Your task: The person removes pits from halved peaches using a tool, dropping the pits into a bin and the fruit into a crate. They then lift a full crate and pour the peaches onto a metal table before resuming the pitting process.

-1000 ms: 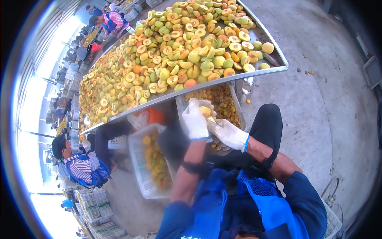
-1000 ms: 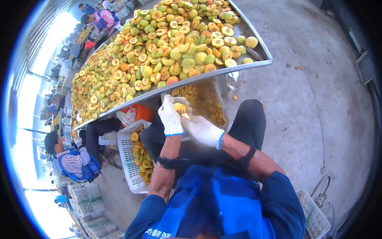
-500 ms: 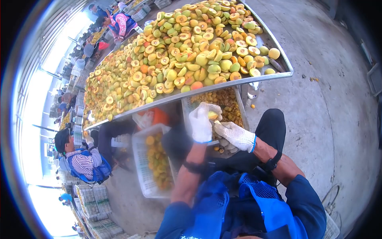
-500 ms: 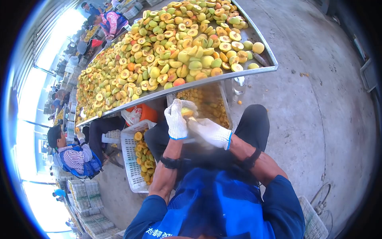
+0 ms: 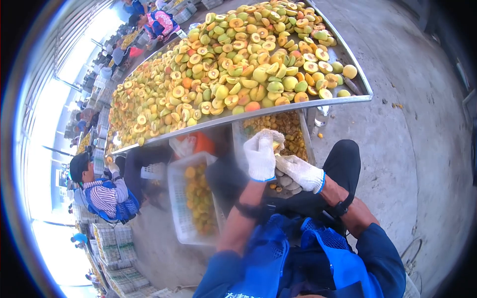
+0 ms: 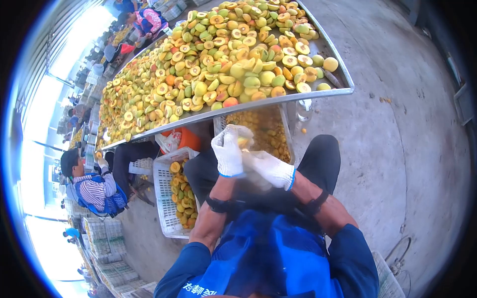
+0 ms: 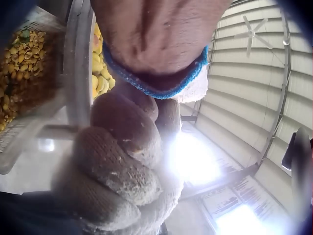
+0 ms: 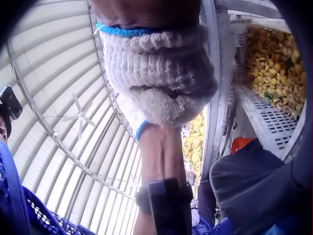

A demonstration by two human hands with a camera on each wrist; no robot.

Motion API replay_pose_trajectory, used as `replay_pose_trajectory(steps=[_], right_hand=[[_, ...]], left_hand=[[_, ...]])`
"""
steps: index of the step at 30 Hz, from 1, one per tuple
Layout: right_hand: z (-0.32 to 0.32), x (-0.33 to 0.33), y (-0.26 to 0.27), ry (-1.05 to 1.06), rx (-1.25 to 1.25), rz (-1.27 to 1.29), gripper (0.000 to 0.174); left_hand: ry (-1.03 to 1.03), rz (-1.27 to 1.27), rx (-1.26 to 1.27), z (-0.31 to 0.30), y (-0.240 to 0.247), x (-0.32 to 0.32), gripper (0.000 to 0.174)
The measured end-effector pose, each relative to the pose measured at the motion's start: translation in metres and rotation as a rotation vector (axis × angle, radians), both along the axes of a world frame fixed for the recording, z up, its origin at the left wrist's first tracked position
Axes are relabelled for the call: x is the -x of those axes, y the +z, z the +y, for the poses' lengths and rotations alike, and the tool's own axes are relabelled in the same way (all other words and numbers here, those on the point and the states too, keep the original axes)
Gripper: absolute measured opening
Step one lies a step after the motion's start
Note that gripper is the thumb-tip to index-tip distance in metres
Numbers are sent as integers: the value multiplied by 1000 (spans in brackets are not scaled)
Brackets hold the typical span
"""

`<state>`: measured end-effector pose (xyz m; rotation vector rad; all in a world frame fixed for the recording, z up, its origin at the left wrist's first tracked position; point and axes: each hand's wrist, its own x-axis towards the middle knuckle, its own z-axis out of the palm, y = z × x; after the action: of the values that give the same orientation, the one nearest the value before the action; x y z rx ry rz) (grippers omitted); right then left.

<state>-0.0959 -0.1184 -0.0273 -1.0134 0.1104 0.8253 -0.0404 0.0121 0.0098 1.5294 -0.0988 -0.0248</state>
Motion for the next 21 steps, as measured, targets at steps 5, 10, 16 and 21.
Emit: replay_pose_trajectory(steps=[5, 10, 16, 21], right_hand=[[-6, 1, 8, 17, 133, -106, 47], [5, 2, -9, -103, 337, -420, 46], [11, 2, -14, -199, 554, -463, 42], [18, -1, -41, -295, 598, -441, 41]], left_hand=[[-141, -73, 25, 3, -4, -1, 36], [3, 114, 54, -9, -11, -5, 47], [107, 246, 52, -15, -31, -19, 51], [151, 311, -149, -22, -40, -28, 54]])
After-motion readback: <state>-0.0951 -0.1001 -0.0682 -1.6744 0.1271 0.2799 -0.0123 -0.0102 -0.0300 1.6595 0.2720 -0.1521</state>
